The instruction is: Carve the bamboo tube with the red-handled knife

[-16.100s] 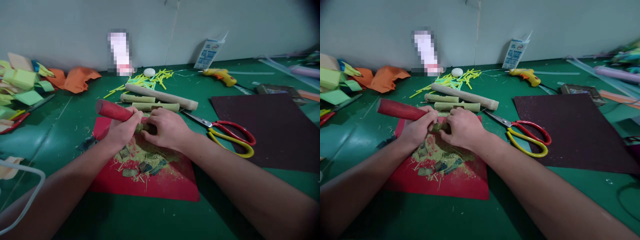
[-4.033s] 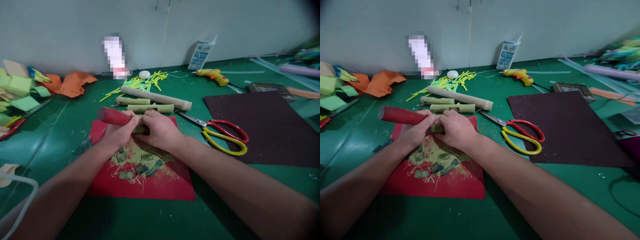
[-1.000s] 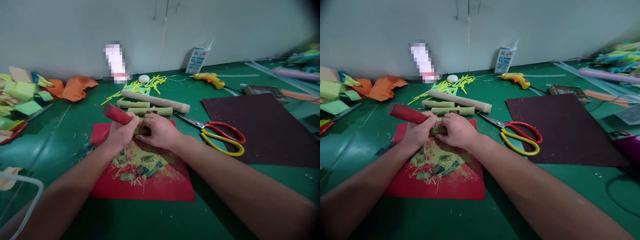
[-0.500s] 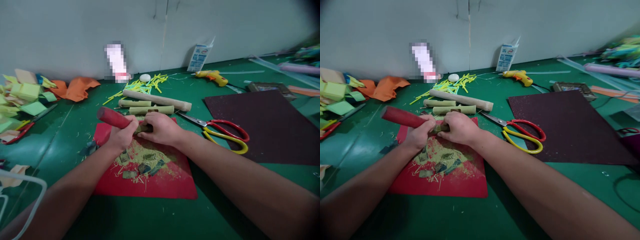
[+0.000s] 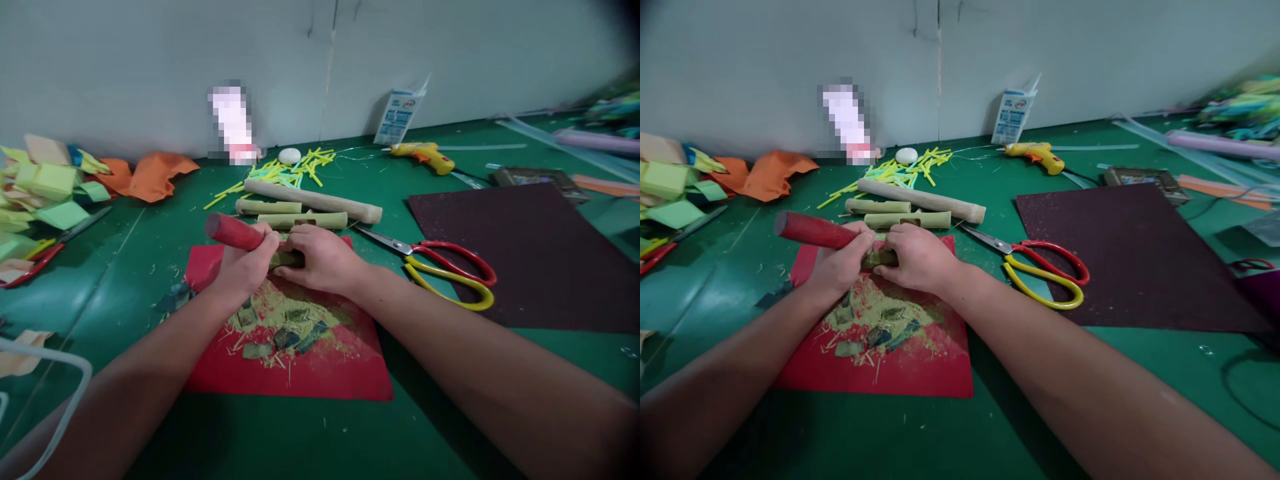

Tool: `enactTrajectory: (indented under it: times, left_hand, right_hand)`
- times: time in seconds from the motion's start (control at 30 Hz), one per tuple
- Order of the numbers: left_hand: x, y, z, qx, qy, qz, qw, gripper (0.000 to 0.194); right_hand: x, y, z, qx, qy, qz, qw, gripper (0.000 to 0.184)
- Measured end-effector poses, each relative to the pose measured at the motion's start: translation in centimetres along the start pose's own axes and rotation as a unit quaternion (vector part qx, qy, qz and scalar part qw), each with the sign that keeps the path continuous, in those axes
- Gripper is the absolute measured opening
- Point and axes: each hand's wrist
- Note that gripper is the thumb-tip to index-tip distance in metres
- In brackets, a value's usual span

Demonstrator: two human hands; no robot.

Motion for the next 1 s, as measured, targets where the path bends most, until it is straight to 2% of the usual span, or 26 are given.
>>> enactTrajectory:
  times: [0.17,0.43,0.53,0.6,0.7,0.8,1.0]
  left_hand:
    - [-0.6,-0.1,0.1,0.010,-0.017,-0.013,1.000,0.028]
    - [0.1,-0.5,0.7,0.054,0.011,-0.034,0.998,0.028]
    - [0.3,-0.7,1.2,0.097,0.028,-0.019,0.995,0.027]
    - [0.3,-0.6,1.3,0.041,0.013,0.032,0.999,0.026]
    - [0.2,-0.2,1.0,-0.003,0.020,0.054,0.998,0.028]
    - [0.0,0.0,0.5,-0.016,0.017,0.030,0.999,0.031]
    - [-0.4,0.0,0.2,-0.004,-0.006,-0.009,1.000,0.031]
  right_hand:
    - [-0.2,0.0,0.1,-0.003,-0.012,-0.002,1.000,0.021]
    - [0.0,0.1,0.3,0.011,-0.016,-0.004,1.000,0.023]
    - [0.0,-0.1,0.2,0.018,-0.017,0.001,1.000,0.021]
    - [-0.1,-0.1,0.2,0.018,-0.015,0.007,1.000,0.022]
    - [-0.1,-0.1,0.2,0.014,-0.009,0.011,1.000,0.024]
    - [-0.1,-0.1,0.2,0.011,-0.013,0.013,1.000,0.023]
    - [-0.1,0.1,0.3,0.008,-0.021,0.011,1.000,0.023]
Point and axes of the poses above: each hand's wrist, its own z-axis away from the middle knuckle, its own y-axis out of the palm, x = y × z, and after that the axes turned 8 degrees about x, right-handed
